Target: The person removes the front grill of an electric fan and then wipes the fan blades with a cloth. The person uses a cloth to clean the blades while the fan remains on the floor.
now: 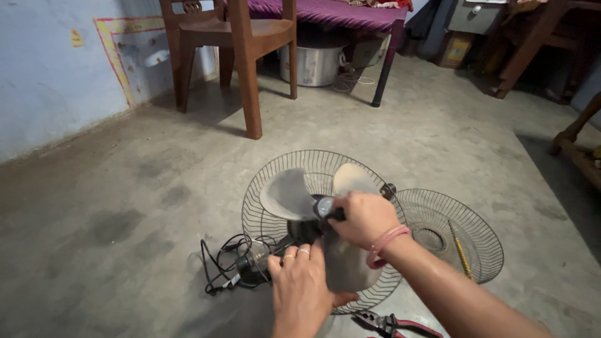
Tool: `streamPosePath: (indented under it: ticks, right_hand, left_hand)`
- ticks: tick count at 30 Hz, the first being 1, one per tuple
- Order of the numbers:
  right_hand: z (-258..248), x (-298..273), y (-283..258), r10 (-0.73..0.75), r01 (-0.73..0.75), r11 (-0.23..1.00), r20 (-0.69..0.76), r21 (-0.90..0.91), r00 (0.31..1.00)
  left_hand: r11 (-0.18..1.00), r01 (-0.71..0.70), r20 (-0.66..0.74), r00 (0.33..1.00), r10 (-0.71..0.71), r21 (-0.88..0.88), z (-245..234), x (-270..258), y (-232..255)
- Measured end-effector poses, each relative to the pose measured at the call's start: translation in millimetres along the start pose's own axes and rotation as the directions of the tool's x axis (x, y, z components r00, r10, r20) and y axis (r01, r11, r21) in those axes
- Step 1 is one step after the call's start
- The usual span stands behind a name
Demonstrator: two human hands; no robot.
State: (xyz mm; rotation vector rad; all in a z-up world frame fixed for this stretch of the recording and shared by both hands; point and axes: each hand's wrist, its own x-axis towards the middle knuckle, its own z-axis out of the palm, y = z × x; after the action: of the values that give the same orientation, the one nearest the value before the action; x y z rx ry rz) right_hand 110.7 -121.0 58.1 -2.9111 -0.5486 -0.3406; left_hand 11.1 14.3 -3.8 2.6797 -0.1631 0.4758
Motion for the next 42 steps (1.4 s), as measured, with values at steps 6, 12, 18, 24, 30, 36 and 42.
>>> streamPosePath:
  ticks: [6,12,18,24,30,36,42]
  right_hand:
    - [14,26,-11,-0.023,0.035,0.996,-0.152,0.077,0.988]
    - [6,31,-2,0.004,-0.018,0.997,-0.205,-0.069,0.979]
    - [10,11,8,0.116,-0.116,0.993,-0.003,-0.027,0.993]
    - [13,13,29,0.203,-0.2,0.933,0.023,0.3,0.979]
    - [12,11,31,0.061,-0.046,0.992,-0.131,0.116,0.99]
    - [11,23,21,-0.134,0.138,0.99,-0.1,0.038,0.986]
    - [-6,25,28,-0.347,0.343,0.927,-0.003,0.152,0.938]
  left_hand:
    - [1.0,0.015,-0.012,1.0,-0.015,-0.023,-3,5,-2]
    - [0.999,0.016,-0.031,0.999,-0.017,-0.037,4,1,-1]
    - [0.997,0.047,0.031,0.998,-0.045,-0.064,4,-6,-2]
    - [0.995,0.018,0.021,1.0,-0.015,-0.101,-5,-11,-5]
    - [0.982,0.048,-0.004,0.999,-0.05,-0.184,-23,-6,-11]
    - [0.995,0.065,-0.262,0.962,-0.082,-0.073,-23,17,-34]
    - [0.993,0.109,-0.338,0.934,-0.118,-0.046,-30,43,-58]
